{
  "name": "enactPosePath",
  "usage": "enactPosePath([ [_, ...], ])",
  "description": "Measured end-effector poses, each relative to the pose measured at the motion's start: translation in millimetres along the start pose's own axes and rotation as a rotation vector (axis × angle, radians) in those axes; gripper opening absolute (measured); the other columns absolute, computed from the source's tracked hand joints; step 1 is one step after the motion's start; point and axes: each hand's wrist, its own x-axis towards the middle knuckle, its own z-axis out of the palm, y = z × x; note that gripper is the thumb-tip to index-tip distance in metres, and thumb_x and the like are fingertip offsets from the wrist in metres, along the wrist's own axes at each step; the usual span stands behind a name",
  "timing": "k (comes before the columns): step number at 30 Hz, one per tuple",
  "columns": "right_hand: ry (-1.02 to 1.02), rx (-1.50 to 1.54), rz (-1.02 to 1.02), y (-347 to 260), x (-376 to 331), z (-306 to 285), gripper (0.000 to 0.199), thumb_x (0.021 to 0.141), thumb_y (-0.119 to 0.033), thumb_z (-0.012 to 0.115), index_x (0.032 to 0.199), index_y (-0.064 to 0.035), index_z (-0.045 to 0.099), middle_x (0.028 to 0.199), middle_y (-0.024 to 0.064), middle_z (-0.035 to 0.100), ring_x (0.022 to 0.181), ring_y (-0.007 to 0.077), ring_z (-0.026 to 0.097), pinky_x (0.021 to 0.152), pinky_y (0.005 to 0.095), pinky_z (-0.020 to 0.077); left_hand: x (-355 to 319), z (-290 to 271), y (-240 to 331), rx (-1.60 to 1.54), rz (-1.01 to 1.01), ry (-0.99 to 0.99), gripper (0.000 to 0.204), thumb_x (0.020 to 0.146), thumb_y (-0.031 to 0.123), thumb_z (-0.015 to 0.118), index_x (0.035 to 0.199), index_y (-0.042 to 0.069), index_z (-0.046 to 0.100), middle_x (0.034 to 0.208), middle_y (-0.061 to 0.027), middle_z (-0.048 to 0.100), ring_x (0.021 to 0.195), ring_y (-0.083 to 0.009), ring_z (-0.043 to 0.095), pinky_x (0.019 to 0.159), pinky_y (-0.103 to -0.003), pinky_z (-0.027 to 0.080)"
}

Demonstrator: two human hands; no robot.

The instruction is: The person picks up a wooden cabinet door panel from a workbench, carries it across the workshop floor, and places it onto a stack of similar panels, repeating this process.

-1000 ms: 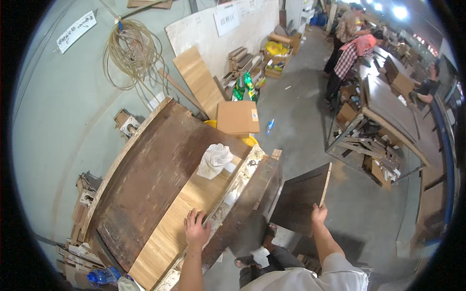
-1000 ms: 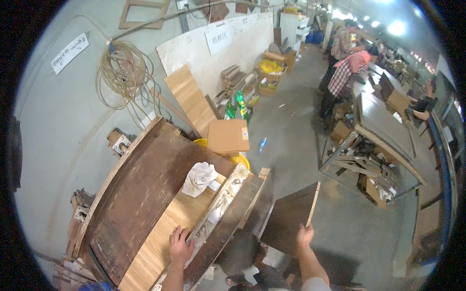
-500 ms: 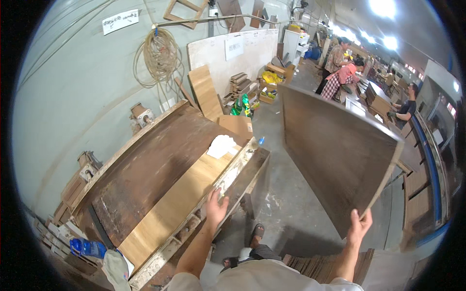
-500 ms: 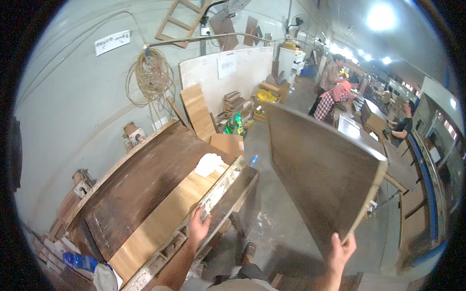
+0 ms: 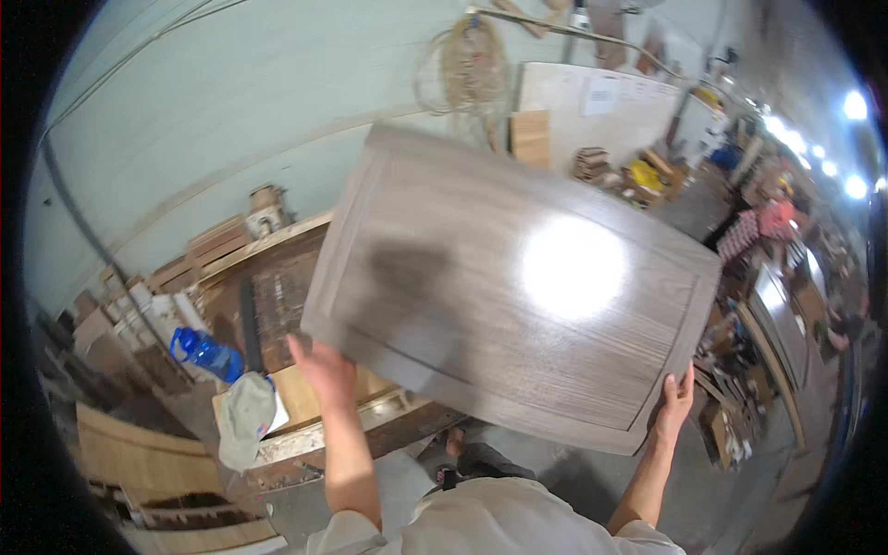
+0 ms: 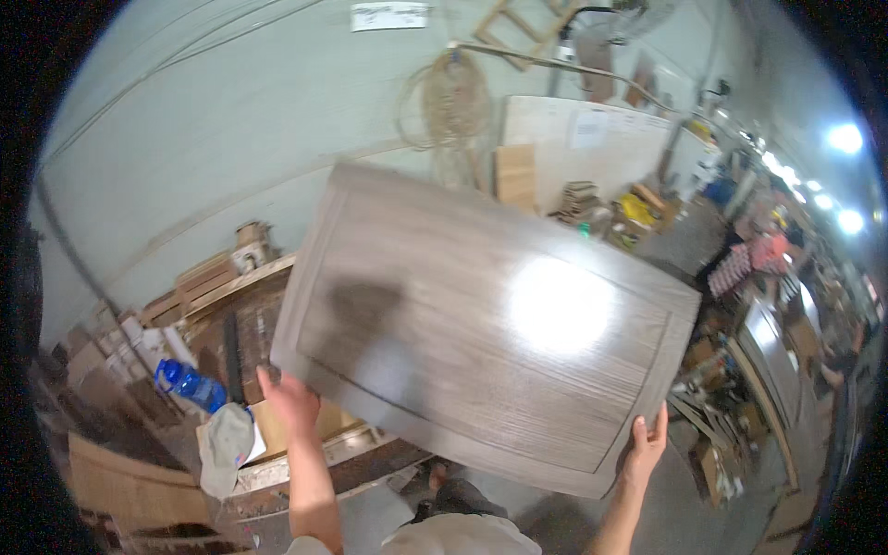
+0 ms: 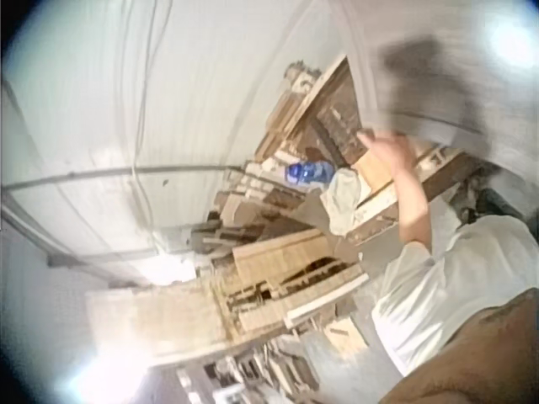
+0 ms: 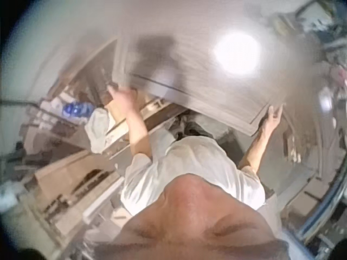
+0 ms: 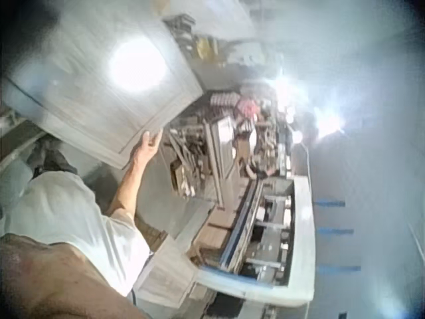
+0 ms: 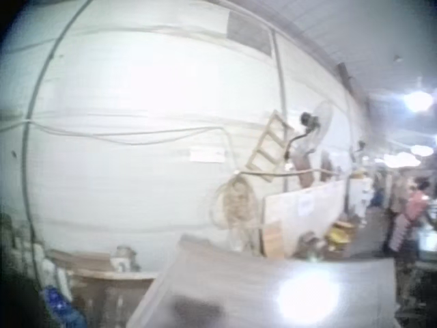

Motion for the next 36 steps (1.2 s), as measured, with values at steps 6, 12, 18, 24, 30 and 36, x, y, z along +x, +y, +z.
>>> enactPosePath([
  [6,-0.447,-0.028,0.307,143.4,57.5,119.4,0.056,0.096,-0.005,0.061,0.147,0.0067,0.041,0.122,0.0137,0.066,0.106,0.0198,0.063,0.094,0.0320,0.0491,-75.6,-180.6,128.1,0.176,-0.089,0.437,0.066,0.094,0.057,0.055,0.135,0.006,0.054,0.127,-0.0097,0.063,0.116,-0.0283,0.060,0.092,-0.040,0.050],
  [12,-0.973,-0.282,0.527,253.2,109.2,246.0,0.055,0.092,-0.008,0.065,0.143,0.0039,0.048,0.133,0.0148,0.060,0.119,0.0203,0.057,0.103,0.0332,0.0435,-71.6,-198.7,150.9,1.135,-0.384,0.589,0.069,0.096,0.053,0.057,0.147,0.008,0.047,0.142,-0.0128,0.054,0.132,-0.0258,0.049,0.096,-0.038,0.049],
  [18,-0.978,-0.419,0.493,366.9,151.0,365.3,0.056,0.090,-0.012,0.068,0.141,0.0024,0.050,0.129,0.0160,0.063,0.117,0.0243,0.060,0.102,0.0341,0.0443,21.9,-188.2,125.7,1.023,-0.260,0.664,0.065,0.099,0.040,0.057,0.151,0.005,0.039,0.145,-0.0118,0.051,0.132,-0.0243,0.050,0.101,-0.041,0.047],
  [24,-0.913,-0.601,0.386,383.0,184.8,477.4,0.049,0.083,-0.024,0.076,0.127,-0.0062,0.065,0.121,0.0172,0.069,0.116,0.0297,0.064,0.097,0.0382,0.0492,106.9,-246.5,117.8,1.088,-0.128,0.675,0.062,0.098,0.034,0.058,0.149,0.001,0.041,0.144,-0.0116,0.052,0.125,-0.0248,0.055,0.103,-0.035,0.046],
  [30,-0.846,-0.891,0.003,389.1,161.2,513.5,0.050,0.080,-0.035,0.077,0.124,-0.0135,0.068,0.133,0.0153,0.062,0.122,0.0336,0.057,0.102,0.0442,0.0471,150.8,-302.7,118.5,1.890,-0.135,0.635,0.071,0.090,0.042,0.068,0.140,-0.006,0.051,0.122,-0.0214,0.066,0.118,-0.0329,0.061,0.103,-0.040,0.045],
  [36,-0.717,-0.974,-0.259,405.5,135.9,480.7,0.049,0.081,-0.030,0.076,0.127,-0.0165,0.066,0.133,0.0108,0.061,0.126,0.0342,0.053,0.105,0.0471,0.0434,164.4,-274.8,53.5,1.973,-0.009,0.667,0.068,0.084,0.035,0.073,0.138,-0.002,0.054,0.136,-0.0266,0.057,0.128,-0.0423,0.052,0.110,-0.049,0.038],
])
